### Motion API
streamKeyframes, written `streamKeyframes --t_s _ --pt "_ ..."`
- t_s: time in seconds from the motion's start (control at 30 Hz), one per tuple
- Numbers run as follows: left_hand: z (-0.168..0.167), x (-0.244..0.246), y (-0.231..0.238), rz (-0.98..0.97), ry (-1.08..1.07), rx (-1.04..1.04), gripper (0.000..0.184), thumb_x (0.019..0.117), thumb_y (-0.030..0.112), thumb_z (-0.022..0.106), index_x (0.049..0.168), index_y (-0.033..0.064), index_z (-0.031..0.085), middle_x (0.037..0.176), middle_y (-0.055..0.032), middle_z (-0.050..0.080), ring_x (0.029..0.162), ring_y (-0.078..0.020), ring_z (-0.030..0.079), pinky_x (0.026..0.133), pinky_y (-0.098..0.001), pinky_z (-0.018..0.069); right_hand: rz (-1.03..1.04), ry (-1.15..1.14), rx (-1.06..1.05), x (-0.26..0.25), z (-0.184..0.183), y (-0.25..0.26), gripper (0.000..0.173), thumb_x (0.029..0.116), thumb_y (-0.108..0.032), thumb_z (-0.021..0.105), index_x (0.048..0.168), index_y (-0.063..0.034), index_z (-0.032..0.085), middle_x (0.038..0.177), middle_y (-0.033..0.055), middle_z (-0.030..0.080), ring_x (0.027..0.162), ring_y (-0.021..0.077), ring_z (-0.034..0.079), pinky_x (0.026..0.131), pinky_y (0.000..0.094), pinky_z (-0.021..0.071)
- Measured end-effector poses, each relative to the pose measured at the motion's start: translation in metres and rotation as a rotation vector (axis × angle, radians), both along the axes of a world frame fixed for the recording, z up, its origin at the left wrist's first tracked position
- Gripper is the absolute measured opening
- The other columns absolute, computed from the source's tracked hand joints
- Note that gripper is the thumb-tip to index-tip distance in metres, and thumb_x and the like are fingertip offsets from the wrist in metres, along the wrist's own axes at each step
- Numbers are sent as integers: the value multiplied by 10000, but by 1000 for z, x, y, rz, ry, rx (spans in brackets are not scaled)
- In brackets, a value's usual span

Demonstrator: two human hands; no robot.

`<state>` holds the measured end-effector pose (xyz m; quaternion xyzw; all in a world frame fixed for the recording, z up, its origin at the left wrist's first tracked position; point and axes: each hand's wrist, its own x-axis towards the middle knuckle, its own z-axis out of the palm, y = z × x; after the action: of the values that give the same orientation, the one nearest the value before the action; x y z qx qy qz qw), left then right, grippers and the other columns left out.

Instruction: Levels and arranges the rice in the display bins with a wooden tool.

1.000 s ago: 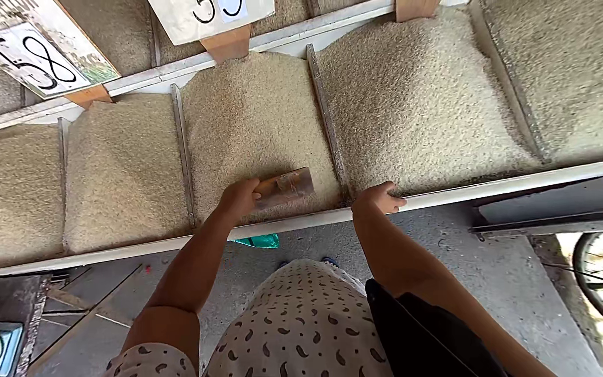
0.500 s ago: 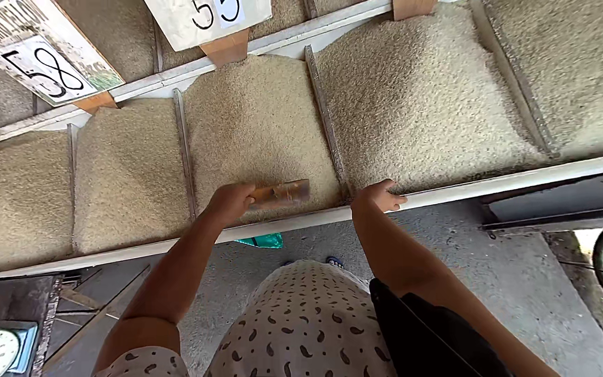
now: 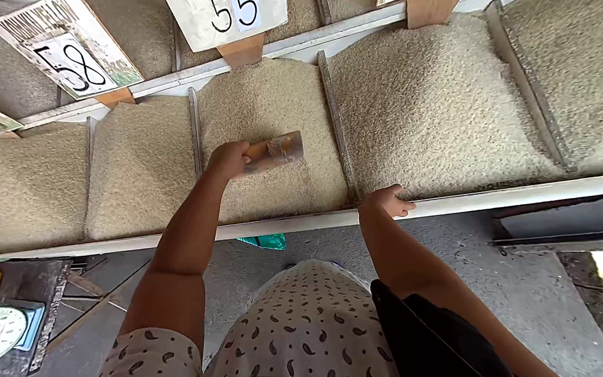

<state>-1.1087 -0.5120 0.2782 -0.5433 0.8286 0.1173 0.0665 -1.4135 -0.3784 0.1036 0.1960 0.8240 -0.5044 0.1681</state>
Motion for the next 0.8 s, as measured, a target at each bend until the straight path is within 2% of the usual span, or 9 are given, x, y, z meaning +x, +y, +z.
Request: streamKeyframes --t_s 0.1,0.17,0.27,0.33,0.47,0.63,0.7,0.8 --pt "40 -2 0 73 49 -159 221 1056 183 589 1180 3 623 1120 -244 688 1085 -440 677 921 -647 519 6 16 9 3 3 1 781 1044 -473 439 1619 -38 140 1607 228 334 1459 292 426 1143 393 424" --pt "49 5 18 42 49 -202 228 1067 179 575 1185 -10 621 1136 -244 680 1086 -436 677 928 -627 524 23 25 10 2 0 2 789 1045 -464 438 1623 -34 116 1611 238 317 1464 297 415 1147 391 417" --pt "22 47 53 -104 8 -164 199 1055 161 591 1138 -5 664 1080 -241 698 1031 -442 695 877 -641 544 35 31 5 -3 -10 0 807 1050 -462 443 1624 -24 85 1614 255 306 1464 293 420 1142 379 426" --pt "-8 86 71 -160 -24 -73 185 1047 141 605 1131 -3 685 1079 -228 707 1037 -420 700 900 -621 550 27 30 7 -2 -11 -1 804 1047 -455 434 1628 -31 77 1623 245 293 1476 289 399 1153 378 411" --pt "-51 140 94 -131 -55 44 157 1035 139 623 1070 6 698 1030 -185 719 1007 -366 710 922 -573 556 21 37 15 -2 -9 -1 800 1045 -457 434 1629 -37 85 1616 241 308 1474 287 403 1152 378 410" --pt "-73 138 91 -165 -74 112 200 1049 152 597 1134 -5 688 1101 -196 715 1071 -367 701 967 -554 541 30 41 20 -1 -9 -1 804 1046 -467 435 1628 -30 92 1634 235 276 1489 284 379 1161 380 402" --pt "-79 133 77 -213 -44 117 200 1045 142 601 1158 -1 685 1113 -195 719 1070 -369 705 965 -558 543 25 48 0 -1 -8 -1 807 1044 -460 443 1629 -29 92 1637 236 272 1491 282 376 1163 378 398" --pt "-67 114 42 -249 -83 190 248 1050 136 594 1259 24 664 1234 -202 695 1168 -390 671 1021 -600 506 12 47 -32 -1 -1 1 787 1056 -433 453 1624 -18 102 1616 253 307 1465 272 420 1140 351 421"
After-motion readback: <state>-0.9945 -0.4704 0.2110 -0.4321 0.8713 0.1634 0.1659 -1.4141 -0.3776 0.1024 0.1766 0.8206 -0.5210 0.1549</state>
